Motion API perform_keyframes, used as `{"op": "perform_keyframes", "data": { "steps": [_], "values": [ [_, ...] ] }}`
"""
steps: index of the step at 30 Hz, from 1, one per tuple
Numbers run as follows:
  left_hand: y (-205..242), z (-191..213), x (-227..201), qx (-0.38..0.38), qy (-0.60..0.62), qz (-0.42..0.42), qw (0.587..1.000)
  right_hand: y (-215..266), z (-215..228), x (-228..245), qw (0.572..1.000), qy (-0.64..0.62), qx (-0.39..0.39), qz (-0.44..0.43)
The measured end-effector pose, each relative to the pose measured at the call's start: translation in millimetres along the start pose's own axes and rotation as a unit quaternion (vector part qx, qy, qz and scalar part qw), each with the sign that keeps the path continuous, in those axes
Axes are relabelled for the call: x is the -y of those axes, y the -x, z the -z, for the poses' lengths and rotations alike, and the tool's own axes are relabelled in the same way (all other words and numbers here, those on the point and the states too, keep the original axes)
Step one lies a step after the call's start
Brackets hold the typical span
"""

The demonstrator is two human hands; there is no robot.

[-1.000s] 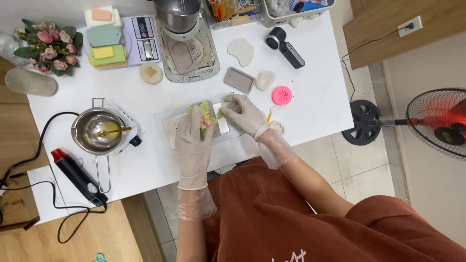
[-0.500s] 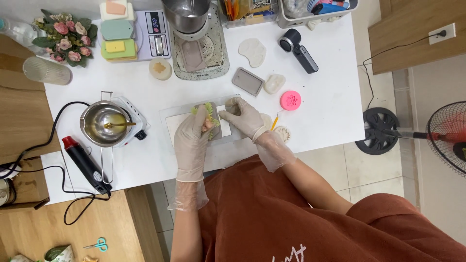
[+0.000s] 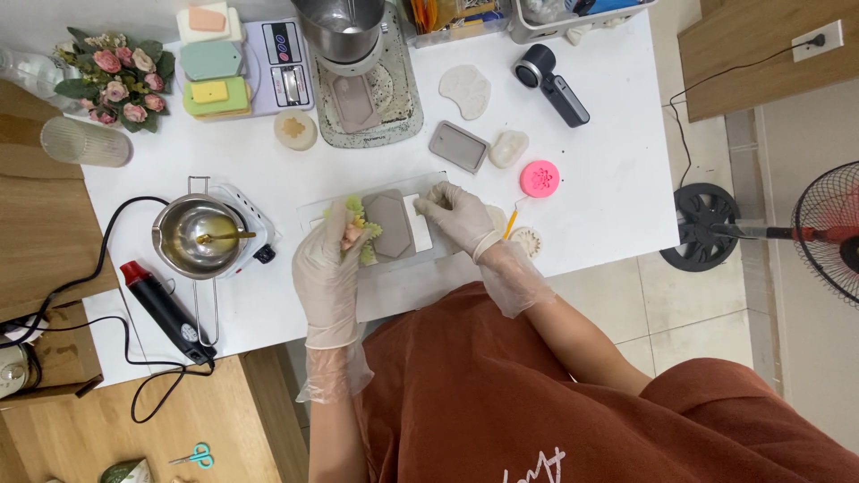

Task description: The person is preparing and decorating wax or soap elements, applying liquid material with a spoon to a floral-shaped mold.

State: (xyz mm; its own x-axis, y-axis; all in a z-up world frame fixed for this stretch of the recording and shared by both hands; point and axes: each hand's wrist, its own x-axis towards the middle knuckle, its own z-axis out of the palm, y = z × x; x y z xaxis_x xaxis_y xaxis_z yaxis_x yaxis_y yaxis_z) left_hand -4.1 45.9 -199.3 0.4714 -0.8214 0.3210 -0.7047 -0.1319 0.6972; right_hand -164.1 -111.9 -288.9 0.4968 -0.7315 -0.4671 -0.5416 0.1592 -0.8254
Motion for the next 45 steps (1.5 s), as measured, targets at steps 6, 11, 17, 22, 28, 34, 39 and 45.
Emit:
{"op": "perform_keyframes", "data": {
  "steps": [6, 11, 17, 22, 28, 34, 39, 45],
  "values": [
    [5, 16, 18, -0.01, -0.051, -0.012, 0.999, 4, -4, 5, 0.997, -0.072, 0.001, 0.017],
    [6, 17, 26, 0.014, -0.063, -0.018, 0.998, 16, -11, 34, 0.997, -0.075, 0.005, 0.013],
    [2, 22, 29, 0.017, -0.019, -0.063, 0.998, 19, -21, 50, 0.999, -0.037, -0.001, -0.013],
    [0, 26, 32, 0.034, -0.015, -0.095, 0.995, 18, -24, 42, 1.0, -0.005, -0.013, -0.002],
    [-5, 26, 39, 0.044, -0.018, -0.123, 0.991, 22, -24, 55, 0.999, 0.024, -0.02, 0.03],
    [-5, 45, 31, 0.077, -0.002, -0.064, 0.995, 32, -24, 70, 0.991, 0.125, -0.036, 0.018],
    [6, 60, 37, 0.079, -0.045, -0.066, 0.994, 36, -20, 82, 0.964, 0.258, -0.066, 0.006],
    [22, 99, 33, 0.066, -0.012, 0.016, 0.998, 33, -5, 62, 0.959, 0.244, -0.145, 0.026]
  ]
}}
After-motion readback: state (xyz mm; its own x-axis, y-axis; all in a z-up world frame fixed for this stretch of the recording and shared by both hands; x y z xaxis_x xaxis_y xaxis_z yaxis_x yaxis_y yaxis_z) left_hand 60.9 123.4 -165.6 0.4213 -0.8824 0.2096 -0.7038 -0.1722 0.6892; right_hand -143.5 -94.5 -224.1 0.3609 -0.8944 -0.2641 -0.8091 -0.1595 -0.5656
